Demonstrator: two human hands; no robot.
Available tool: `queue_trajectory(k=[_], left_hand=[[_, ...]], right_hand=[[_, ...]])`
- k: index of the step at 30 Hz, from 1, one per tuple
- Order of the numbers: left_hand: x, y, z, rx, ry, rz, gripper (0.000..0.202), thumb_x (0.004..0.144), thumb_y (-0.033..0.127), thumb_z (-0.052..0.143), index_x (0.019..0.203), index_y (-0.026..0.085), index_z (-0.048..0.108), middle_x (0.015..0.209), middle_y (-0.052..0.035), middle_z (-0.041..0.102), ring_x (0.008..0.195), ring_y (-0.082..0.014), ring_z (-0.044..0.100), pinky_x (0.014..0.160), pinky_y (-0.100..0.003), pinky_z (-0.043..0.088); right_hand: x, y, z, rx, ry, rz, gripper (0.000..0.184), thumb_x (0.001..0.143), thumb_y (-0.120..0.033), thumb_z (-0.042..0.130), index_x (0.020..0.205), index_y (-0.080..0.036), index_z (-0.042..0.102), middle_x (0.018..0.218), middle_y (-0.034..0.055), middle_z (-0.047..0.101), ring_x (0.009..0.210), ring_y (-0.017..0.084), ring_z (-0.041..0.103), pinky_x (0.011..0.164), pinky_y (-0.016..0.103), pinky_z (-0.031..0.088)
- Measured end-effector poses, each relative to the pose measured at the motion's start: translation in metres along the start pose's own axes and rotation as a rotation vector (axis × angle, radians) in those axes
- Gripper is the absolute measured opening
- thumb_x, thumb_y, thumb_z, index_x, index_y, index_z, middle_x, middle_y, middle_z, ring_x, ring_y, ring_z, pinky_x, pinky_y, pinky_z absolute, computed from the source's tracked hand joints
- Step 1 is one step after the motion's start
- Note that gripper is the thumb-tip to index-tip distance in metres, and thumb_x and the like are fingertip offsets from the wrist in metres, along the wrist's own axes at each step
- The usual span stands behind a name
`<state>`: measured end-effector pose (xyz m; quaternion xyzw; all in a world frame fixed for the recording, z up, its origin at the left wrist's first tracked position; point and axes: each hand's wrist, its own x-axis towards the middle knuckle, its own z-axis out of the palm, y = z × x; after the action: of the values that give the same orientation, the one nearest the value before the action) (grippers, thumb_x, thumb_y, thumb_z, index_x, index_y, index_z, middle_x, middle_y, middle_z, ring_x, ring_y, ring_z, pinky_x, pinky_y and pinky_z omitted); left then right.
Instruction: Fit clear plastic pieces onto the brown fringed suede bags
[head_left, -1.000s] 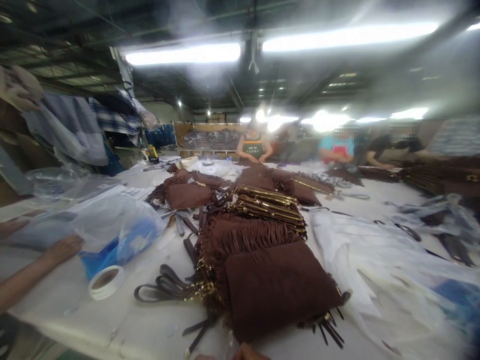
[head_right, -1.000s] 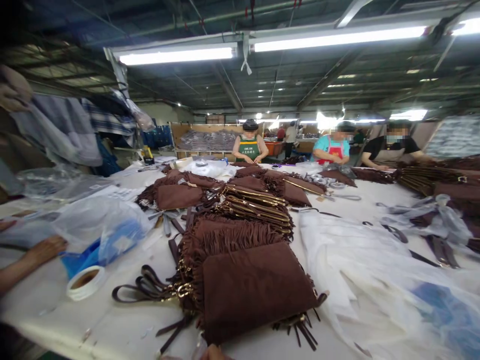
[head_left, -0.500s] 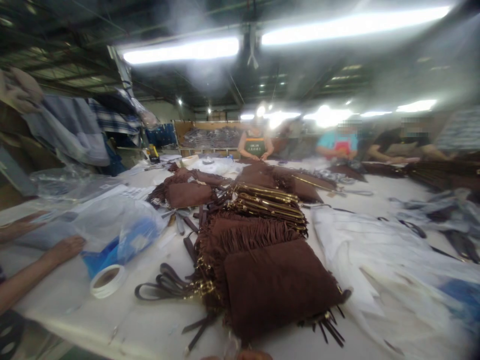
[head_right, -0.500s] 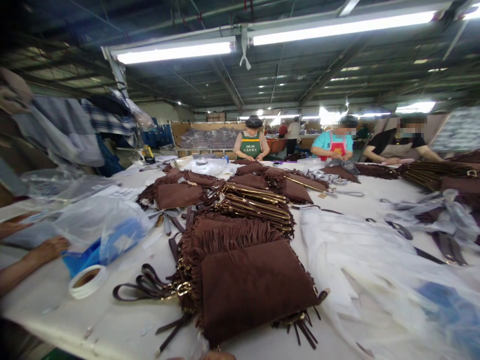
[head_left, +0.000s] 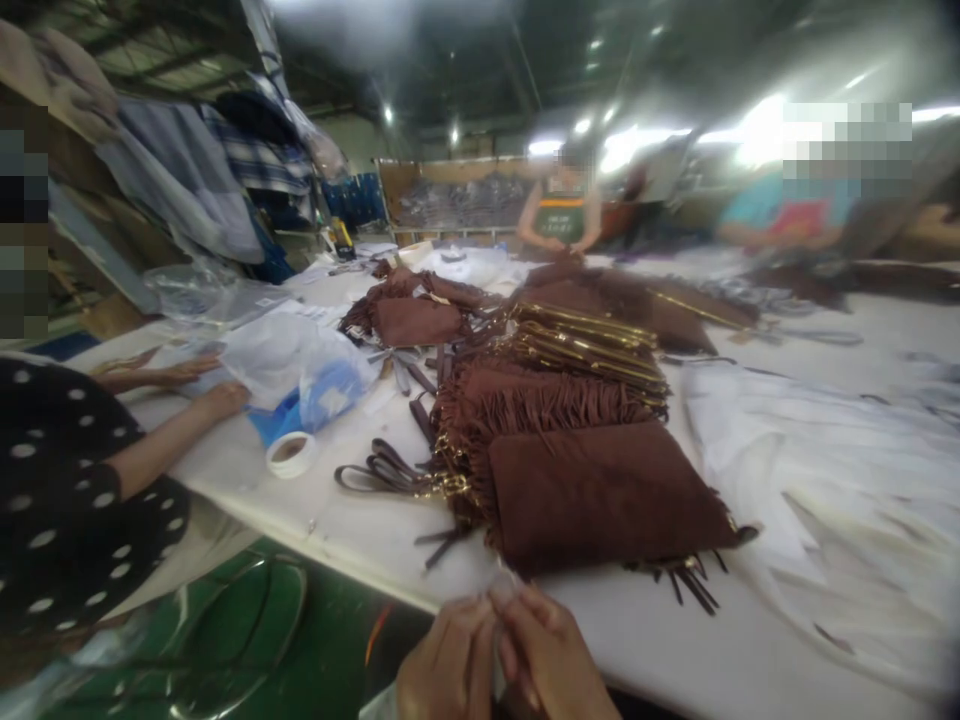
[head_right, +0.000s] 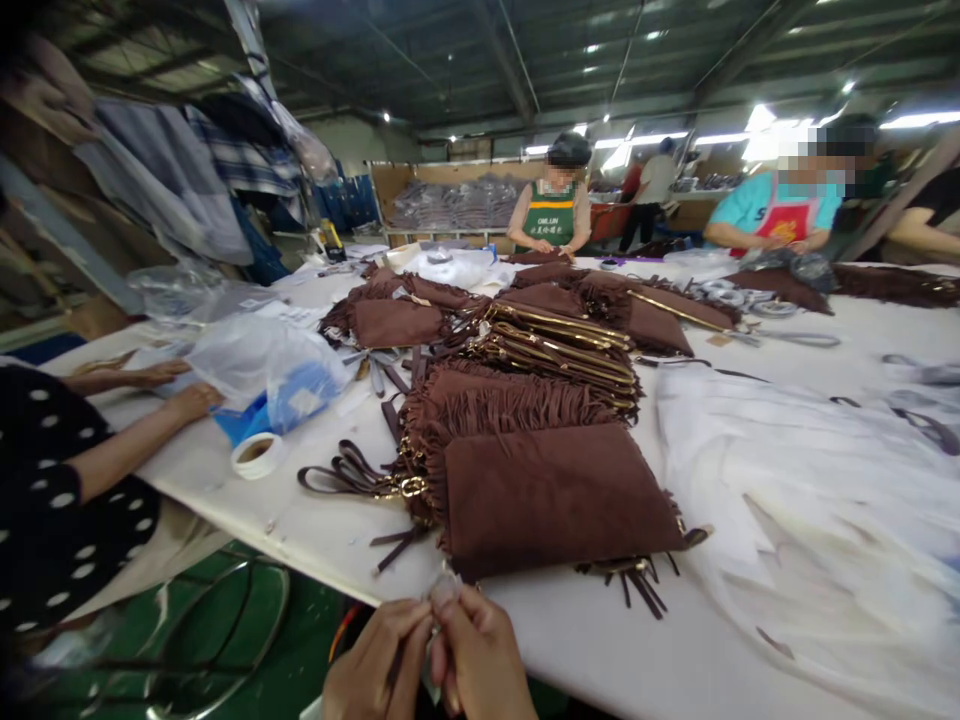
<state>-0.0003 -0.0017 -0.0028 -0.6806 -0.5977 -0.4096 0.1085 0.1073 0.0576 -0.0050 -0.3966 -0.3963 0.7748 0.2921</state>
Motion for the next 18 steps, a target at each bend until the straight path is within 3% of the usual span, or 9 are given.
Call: queue_trajectory(k=[5,9,11,14,18], left_hand=[[-0.008,0.007,0.004,-0.094,0.044,-0.203,0.023,0.099,0.021,0.044,0.104,0.022,0.067,0.097,-0.0041,0.074,0.092,-0.0188,0.07,0.084,-0.026,0.054],[-0.012,0.012,0.008,-0.239,-0.002,-0.744,0.021,0.091,0.04,0.058,0.085,0.024,0.069,0.08,-0.0003,0.073,0.072,-0.0178,0.07,0.066,-0.022,0.053],[-0.013,0.011,0.009,-0.335,-0.042,-0.926,0.026,0.085,0.047,0.062,0.079,0.023,0.068,0.076,-0.0002,0.071,0.07,-0.0185,0.069,0.065,-0.022,0.051],[-0.011,0.006,0.012,-0.508,-0.07,-1.019,0.031,0.081,0.051,0.063,0.075,0.02,0.065,0.07,-0.0014,0.068,0.067,-0.0191,0.065,0.064,-0.024,0.05],[-0.005,0.002,0.016,-0.676,-0.086,-1.159,0.036,0.073,0.05,0.068,0.064,0.018,0.058,0.054,0.0009,0.057,0.051,-0.0141,0.053,0.05,-0.021,0.041]], right_hand=[[-0.004,0.0,0.001,0.065,0.014,0.084,0.048,0.076,-0.065,0.066,0.069,-0.019,0.053,0.036,-0.0103,0.041,0.025,0.002,0.024,0.027,0.015,0.017],[-0.006,-0.001,0.001,0.036,0.008,0.06,0.049,0.079,-0.065,0.062,0.069,-0.018,0.053,0.035,-0.0105,0.039,0.025,0.002,0.024,0.028,0.014,0.018],[-0.006,-0.001,0.001,0.035,0.004,0.06,0.05,0.078,-0.067,0.061,0.07,-0.019,0.053,0.035,-0.0106,0.039,0.025,0.003,0.025,0.028,0.015,0.018],[-0.006,-0.001,0.001,0.039,0.008,0.063,0.05,0.078,-0.068,0.062,0.072,-0.019,0.053,0.035,-0.0104,0.041,0.025,0.003,0.026,0.028,0.015,0.018],[-0.008,-0.003,0.0,0.016,0.001,0.057,0.051,0.078,-0.066,0.061,0.063,-0.019,0.051,0.034,-0.0098,0.038,0.025,0.003,0.026,0.029,0.015,0.018]])
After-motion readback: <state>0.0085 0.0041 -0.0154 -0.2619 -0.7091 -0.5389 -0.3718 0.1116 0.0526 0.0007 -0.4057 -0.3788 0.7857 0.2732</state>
